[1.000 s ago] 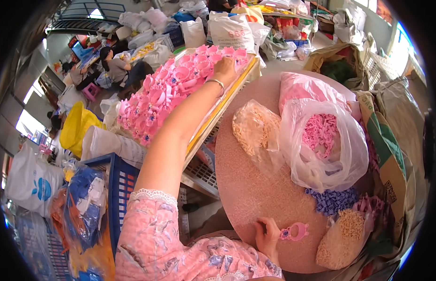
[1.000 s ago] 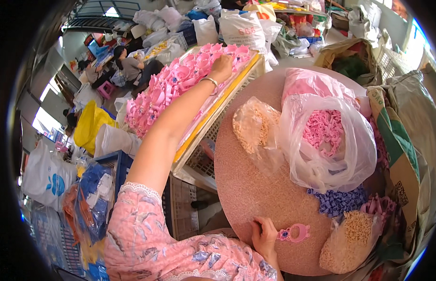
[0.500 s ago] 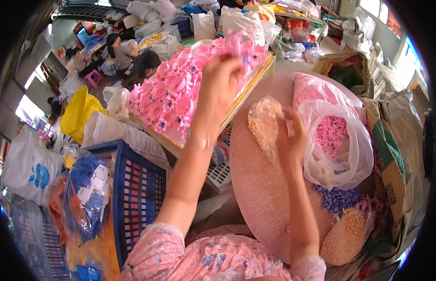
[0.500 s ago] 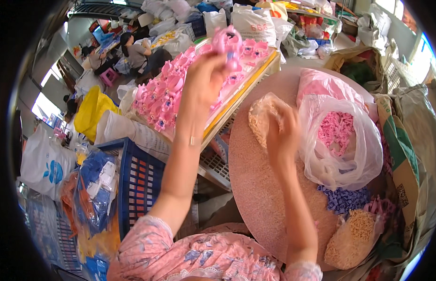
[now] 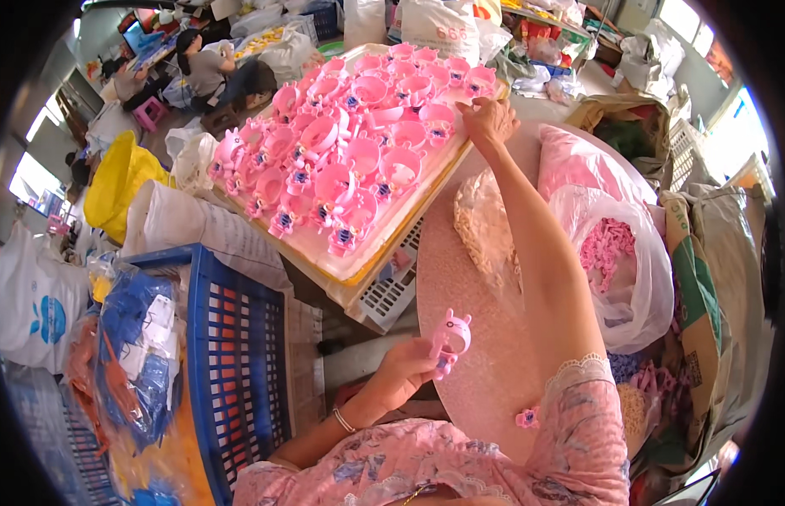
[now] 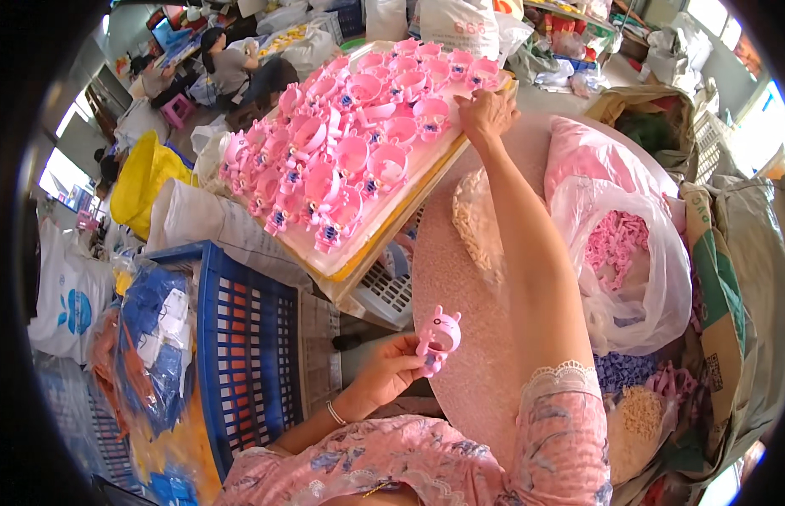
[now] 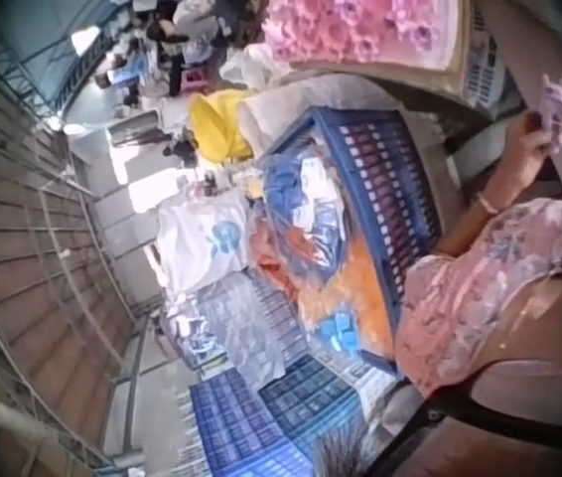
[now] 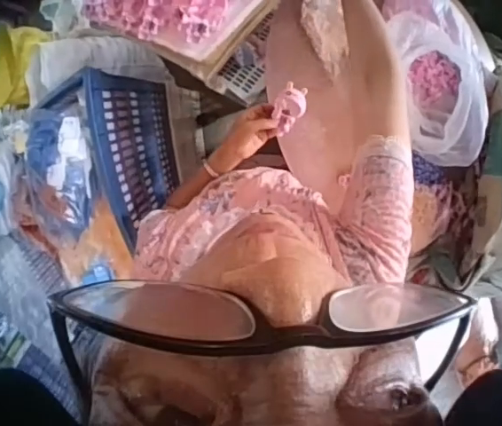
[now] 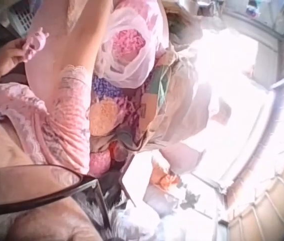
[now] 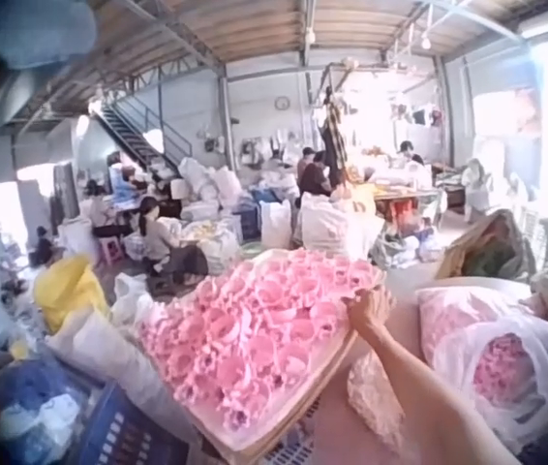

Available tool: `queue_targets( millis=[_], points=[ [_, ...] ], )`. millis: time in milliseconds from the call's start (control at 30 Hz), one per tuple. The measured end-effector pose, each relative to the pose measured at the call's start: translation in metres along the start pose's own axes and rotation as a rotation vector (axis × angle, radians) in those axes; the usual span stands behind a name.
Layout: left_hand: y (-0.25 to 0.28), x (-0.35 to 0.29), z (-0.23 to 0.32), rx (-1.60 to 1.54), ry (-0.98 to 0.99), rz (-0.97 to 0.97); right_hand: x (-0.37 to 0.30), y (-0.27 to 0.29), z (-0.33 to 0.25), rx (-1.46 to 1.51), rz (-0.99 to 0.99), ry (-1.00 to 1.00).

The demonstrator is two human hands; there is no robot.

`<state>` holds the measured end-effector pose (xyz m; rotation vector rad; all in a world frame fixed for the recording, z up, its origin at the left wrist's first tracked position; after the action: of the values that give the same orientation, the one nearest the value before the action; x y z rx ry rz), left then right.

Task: Assembling small plastic toy components by hand at a workbench.

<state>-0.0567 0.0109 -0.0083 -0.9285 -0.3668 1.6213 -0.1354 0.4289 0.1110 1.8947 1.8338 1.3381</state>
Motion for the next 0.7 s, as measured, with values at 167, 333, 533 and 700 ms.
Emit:
queue_targets(
  millis=[167,333,533,700],
  points=[
    [0.014,0.004,-0.013,-0.138,0.012,-0.002,0.018,-0.015,0.027,0.064,-0.003,-0.138],
    [0.012,0.021,-0.013,-0.179,0.010,-0.038,0.001,0.031,0.046,0.671,0.050,-0.055],
    [0.009,0.034,-0.005,-0.111,-0.055,0.077,-0.157,0.139,0.040,1.597,-0.481,-0.523],
    [-0.025,0.041,-0.007,-0.102,0.034,-0.079,-0.305,0.231,0.080,1.512,-0.345,-0.693]
  ],
)
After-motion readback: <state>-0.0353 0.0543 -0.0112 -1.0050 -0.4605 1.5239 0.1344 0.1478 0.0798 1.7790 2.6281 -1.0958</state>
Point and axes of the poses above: each hand's wrist, its own x-axis towards the middle knuckle, its own y-axis out of the back of the hand, z = x × y, the point moved 5 cm from there along x, towards the middle knuckle, and after that the axes turned 9 degrees about x, right-handed, at the moved point
